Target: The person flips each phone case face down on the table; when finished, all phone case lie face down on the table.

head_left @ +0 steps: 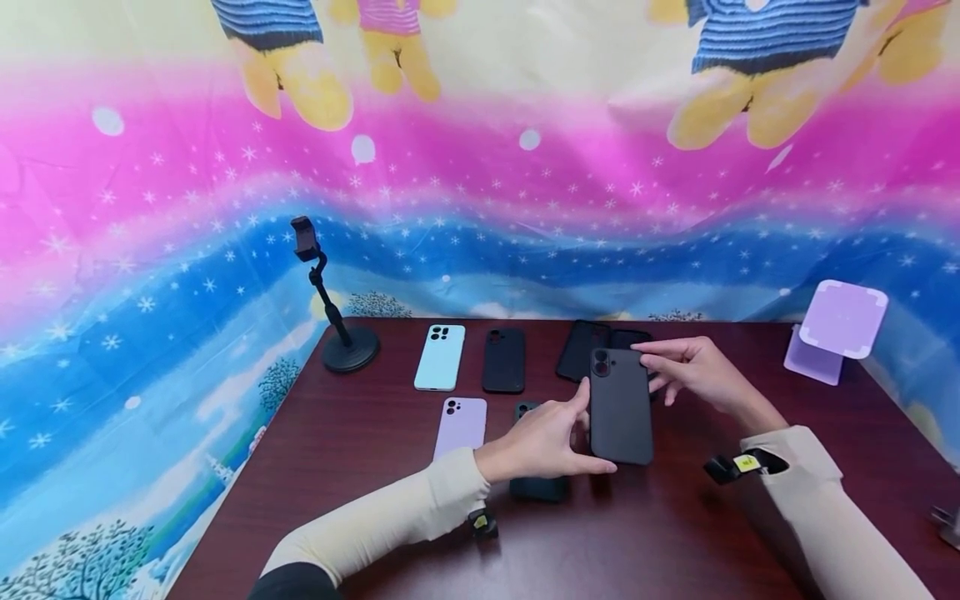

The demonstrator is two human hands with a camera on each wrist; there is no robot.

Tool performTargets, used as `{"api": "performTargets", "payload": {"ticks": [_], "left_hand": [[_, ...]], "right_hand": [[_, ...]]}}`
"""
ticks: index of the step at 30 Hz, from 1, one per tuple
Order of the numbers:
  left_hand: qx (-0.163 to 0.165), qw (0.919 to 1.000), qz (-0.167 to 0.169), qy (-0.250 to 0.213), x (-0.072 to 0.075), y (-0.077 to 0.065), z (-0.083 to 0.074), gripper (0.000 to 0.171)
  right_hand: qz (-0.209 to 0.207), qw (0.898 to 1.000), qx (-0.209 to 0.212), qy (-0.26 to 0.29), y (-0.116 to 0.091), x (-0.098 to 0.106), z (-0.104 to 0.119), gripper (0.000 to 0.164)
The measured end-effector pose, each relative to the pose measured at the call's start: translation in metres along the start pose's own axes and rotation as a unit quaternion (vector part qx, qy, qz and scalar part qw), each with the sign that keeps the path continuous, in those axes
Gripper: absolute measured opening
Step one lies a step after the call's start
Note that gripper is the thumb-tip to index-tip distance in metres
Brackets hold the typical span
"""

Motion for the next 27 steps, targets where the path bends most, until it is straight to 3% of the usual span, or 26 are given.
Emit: {"api": "performTargets", "payload": {"ticks": [8,16,21,27], "left_hand": [[0.011,0.9968,0.022,0.076,-0.017,0.005,-0.003,0.112],[0.067,0.9894,0.06,0.113,-0.036,0.008,-0.002,0.112],[0.096,0.9776,0.087,0.165,-0.046,0.01,0.001,0.112],[0.107,0.9604,0.096,0.239,-0.054,0.016,-0.001,0.112]], "right_hand": [[0.011,0.998,-0.049,-0.047,-0.013,0.001,-0.016,0.044],[0.047,0.993,-0.093,-0.063,-0.015,-0.006,-0.033,0.045],[0.075,0.987,-0.119,-0.079,-0.019,-0.011,-0.048,0.045],[0.091,0.982,-0.141,-0.086,-0.023,-0.019,-0.06,0.044]]}}
Point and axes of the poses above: each hand's wrist, its own y-axis towards the middle knuckle, its own x-axis out of the back of the hand, z = x × y, the point moved 8 cm from there along y, towards the middle knuckle, and after that the axes turned 5 degrees about y, right-handed, at the moved point
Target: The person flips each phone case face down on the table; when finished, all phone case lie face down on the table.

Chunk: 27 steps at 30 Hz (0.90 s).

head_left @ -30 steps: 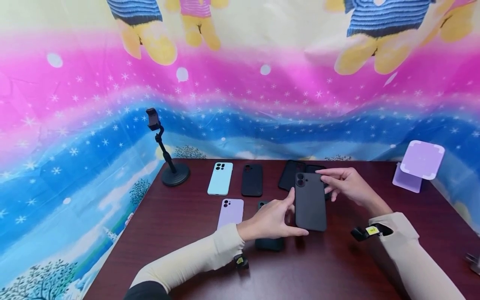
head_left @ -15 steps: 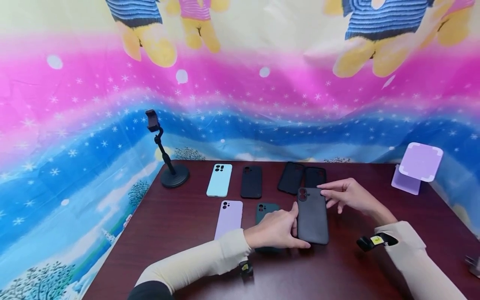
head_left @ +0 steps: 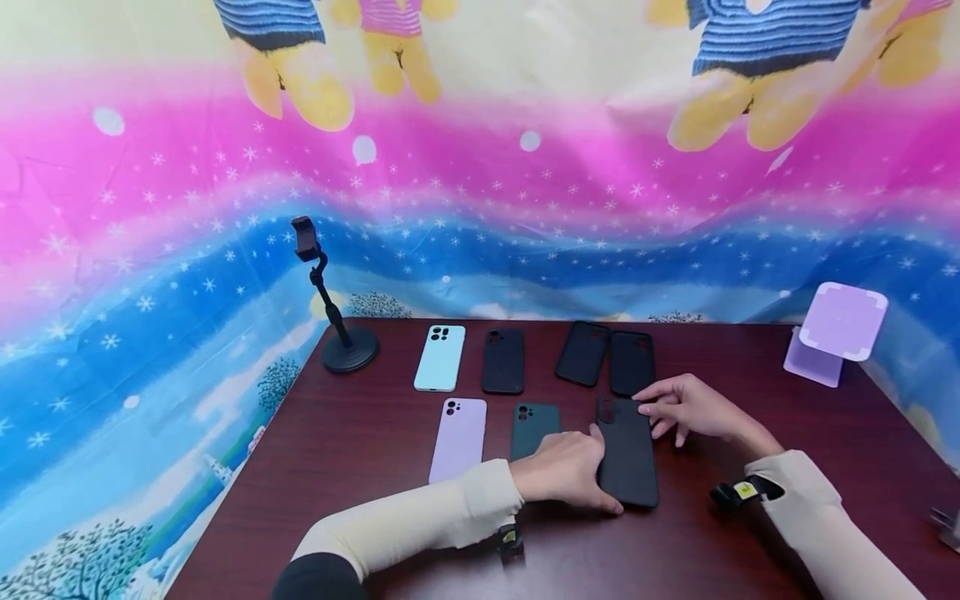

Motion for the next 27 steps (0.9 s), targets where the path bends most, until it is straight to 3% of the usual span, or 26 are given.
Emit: {"api": "performTargets", "payload": {"ticks": [8,16,27], "left_hand": [[-0.01,0.9996,0.027,0.002,-0.005,0.006,-0.005,0.103],[-0.034,0.9971,0.048,-0.048,-0.006,0.008,-0.007,0.049],[-0.044,0.998,0.04,-0.02,-0.004,0.009,-0.009,0.05]], "right_hand": [[0.0,1.0,-0.017,-0.018,0.004,-0.005,-0.008,0.043],[0.011,0.998,-0.02,-0.055,0.008,-0.008,-0.009,0.042],[0.012,0.993,0.003,-0.116,0.01,-0.014,-0.003,0.037]]}}
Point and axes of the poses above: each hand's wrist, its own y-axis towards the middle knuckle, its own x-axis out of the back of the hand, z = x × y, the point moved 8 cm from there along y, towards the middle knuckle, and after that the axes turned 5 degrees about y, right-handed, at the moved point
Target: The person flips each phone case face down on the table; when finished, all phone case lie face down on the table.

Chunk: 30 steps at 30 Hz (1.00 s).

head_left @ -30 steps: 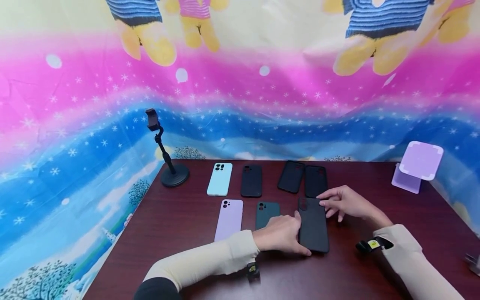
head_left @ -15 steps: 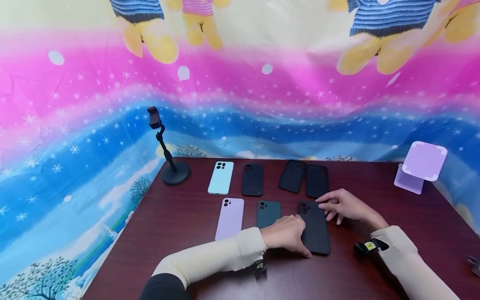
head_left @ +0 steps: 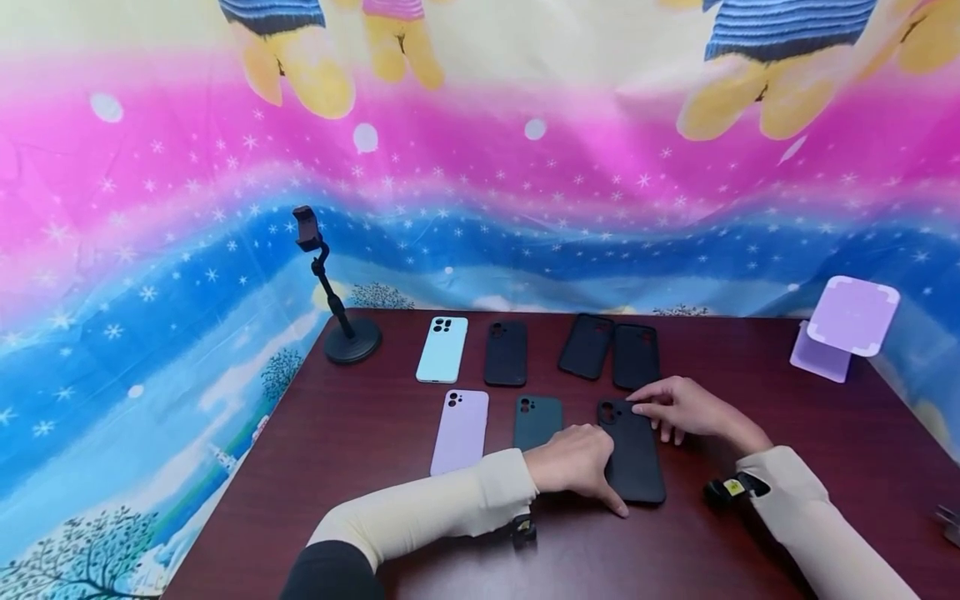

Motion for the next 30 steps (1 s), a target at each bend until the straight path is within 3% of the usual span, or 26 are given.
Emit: {"api": "performTargets", "payload": {"ticks": [8,18,30], "left_hand": [[0.003,0.9999,0.0,0.015,0.0001,0.0001,-0.0008,0.053],[0.01,0.9997,0.001,0.024,-0.0013,-0.0004,0.0005,0.058],[-0.001,0.9999,-0.003,0.016,0.0004,-0.0032,0.002,0.052]], "right_hand": [[-0.017,0.998,0.025,-0.05,-0.0015,-0.0011,-0.0007,0.037],[-0.029,0.998,0.028,-0.052,-0.0025,-0.0017,0.0009,0.037],[-0.035,0.998,0.033,-0.05,-0.0002,-0.0026,0.0027,0.036]]}}
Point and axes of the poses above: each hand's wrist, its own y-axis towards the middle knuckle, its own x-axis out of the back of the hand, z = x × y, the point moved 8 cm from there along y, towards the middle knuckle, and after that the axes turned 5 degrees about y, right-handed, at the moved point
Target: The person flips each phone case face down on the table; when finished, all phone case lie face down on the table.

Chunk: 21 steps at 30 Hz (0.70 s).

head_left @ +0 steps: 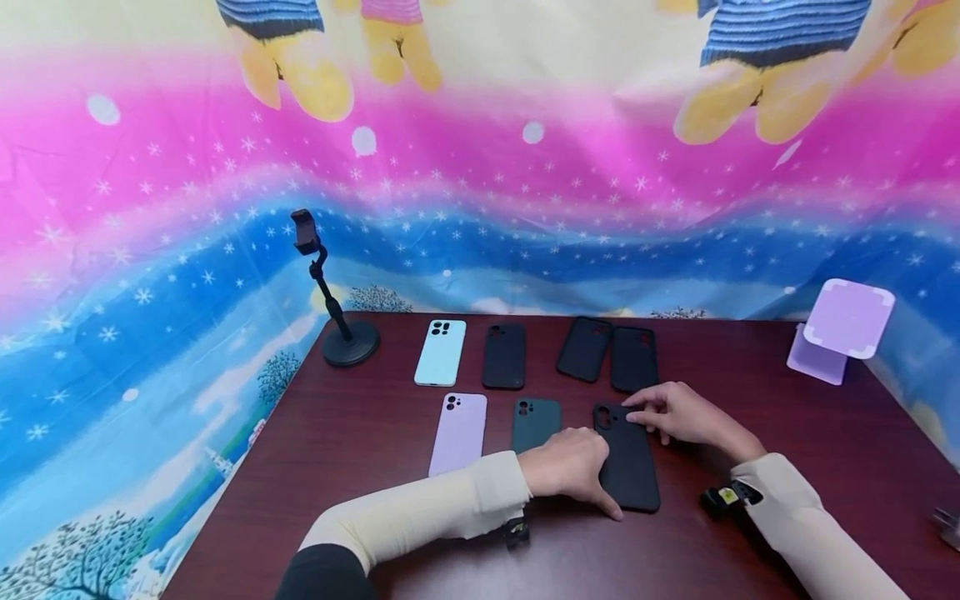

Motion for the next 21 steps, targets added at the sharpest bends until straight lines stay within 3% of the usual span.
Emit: {"api": "performTargets", "payload": {"ticks": [6,10,13,18,21], "left_hand": [[-0.003,0.9999,0.0,-0.011,0.004,-0.003,0.002,0.056],[0.007,0.9985,-0.015,-0.051,0.017,-0.003,0.013,0.069],[0.011,0.9959,-0.05,-0.075,0.033,0.001,0.027,0.065],[0.04,0.9907,-0.127,-0.028,0.059,0.023,0.062,0.043],[0.067,0.99,-0.124,0.013,0.062,0.039,0.08,0.043]], "right_hand": [[-0.008,1.0,-0.002,-0.003,-0.001,0.0,0.0,0.037],[-0.055,0.998,-0.009,-0.02,-0.001,0.01,0.001,0.033],[-0.099,0.994,-0.004,-0.043,-0.001,0.022,0.004,0.027],[-0.122,0.989,0.009,-0.087,0.012,0.038,0.011,0.025],[-0.117,0.989,-0.003,-0.095,0.025,0.041,0.012,0.025]]}}
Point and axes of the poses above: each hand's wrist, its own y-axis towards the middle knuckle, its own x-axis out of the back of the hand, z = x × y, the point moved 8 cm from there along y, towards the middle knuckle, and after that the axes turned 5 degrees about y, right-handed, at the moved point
